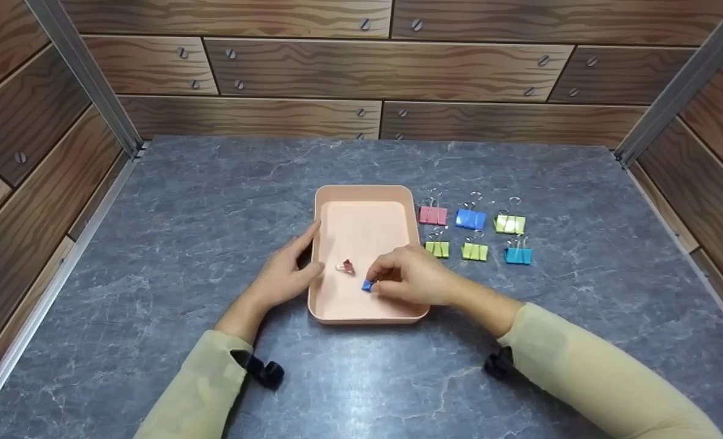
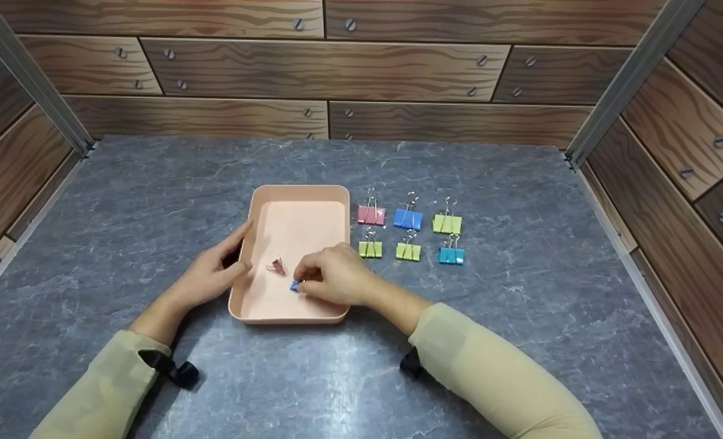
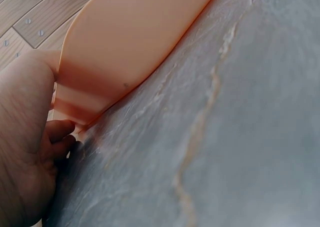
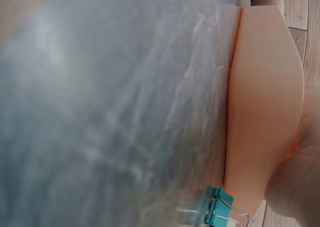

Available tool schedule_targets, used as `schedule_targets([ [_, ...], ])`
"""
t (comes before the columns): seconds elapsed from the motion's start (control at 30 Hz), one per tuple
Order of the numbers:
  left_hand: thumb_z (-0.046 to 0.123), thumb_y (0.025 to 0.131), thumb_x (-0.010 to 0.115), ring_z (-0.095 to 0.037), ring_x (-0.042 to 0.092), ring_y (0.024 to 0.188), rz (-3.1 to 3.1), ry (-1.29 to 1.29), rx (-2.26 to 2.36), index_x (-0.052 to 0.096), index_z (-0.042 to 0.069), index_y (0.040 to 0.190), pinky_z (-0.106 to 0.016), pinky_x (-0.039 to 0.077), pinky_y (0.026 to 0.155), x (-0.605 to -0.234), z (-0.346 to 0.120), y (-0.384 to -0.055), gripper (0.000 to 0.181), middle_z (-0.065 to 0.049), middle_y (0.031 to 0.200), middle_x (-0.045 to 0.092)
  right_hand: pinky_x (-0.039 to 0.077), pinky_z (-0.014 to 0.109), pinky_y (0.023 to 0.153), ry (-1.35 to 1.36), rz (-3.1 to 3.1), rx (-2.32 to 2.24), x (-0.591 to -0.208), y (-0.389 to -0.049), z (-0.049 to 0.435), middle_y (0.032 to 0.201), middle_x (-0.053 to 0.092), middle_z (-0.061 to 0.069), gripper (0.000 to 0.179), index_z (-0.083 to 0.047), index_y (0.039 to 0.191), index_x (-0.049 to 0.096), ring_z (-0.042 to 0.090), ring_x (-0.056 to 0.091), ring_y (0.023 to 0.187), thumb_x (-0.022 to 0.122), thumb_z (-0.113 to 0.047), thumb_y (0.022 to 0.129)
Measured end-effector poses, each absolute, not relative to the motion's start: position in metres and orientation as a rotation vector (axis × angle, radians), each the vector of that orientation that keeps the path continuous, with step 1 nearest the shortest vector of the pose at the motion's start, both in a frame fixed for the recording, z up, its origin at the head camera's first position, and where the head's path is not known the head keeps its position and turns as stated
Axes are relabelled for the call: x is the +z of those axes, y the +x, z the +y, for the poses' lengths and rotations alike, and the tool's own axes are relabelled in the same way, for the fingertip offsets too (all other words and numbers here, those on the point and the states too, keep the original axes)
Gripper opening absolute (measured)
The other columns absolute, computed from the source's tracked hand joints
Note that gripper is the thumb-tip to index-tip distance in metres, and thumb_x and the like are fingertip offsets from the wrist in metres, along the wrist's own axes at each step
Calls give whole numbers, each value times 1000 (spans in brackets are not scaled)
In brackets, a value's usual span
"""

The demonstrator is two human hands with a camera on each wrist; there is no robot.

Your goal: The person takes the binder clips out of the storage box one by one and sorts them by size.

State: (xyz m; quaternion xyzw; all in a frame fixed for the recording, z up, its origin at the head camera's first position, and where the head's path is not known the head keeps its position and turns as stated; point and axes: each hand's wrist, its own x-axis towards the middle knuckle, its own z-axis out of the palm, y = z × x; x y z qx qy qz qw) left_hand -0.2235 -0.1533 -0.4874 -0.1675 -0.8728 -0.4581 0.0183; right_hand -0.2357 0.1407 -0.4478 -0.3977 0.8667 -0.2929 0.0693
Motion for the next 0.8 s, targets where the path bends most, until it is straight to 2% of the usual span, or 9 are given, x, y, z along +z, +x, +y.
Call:
schedule_targets([
  [0.2, 23, 93, 65, -37, 49, 144, -2682, -535, -1423, 37, 17, 167, -50, 38, 121, -489, -154, -223, 80, -25, 158, 49, 47, 31, 73, -1178, 2615, -874, -448, -236, 141, 90, 75, -17, 11, -19, 101, 84, 11, 61, 78, 83, -23, 91],
  [0.43, 25, 93, 66, -37, 47, 146, -2719, -529, -1395, 35, 20, 168, -48, 36, 122, -486, -154, -224, 81, -24, 161, 46, 48, 32, 74, -1173, 2606, -876, -448, -237, 141, 89, 74, -18, 11, -20, 101, 83, 11, 62, 78, 84, -27, 92],
  [0.8, 25, 94, 66, -34, 46, 147, -2728, -511, -1402, 35, 21, 168, -46, 36, 123, -486, -154, -222, 81, -20, 162, 45, 48, 30, 72, -1179, 2591, -918, -447, -235, 142, 89, 75, -18, 8, -19, 98, 84, 9, 61, 78, 81, -18, 91],
])
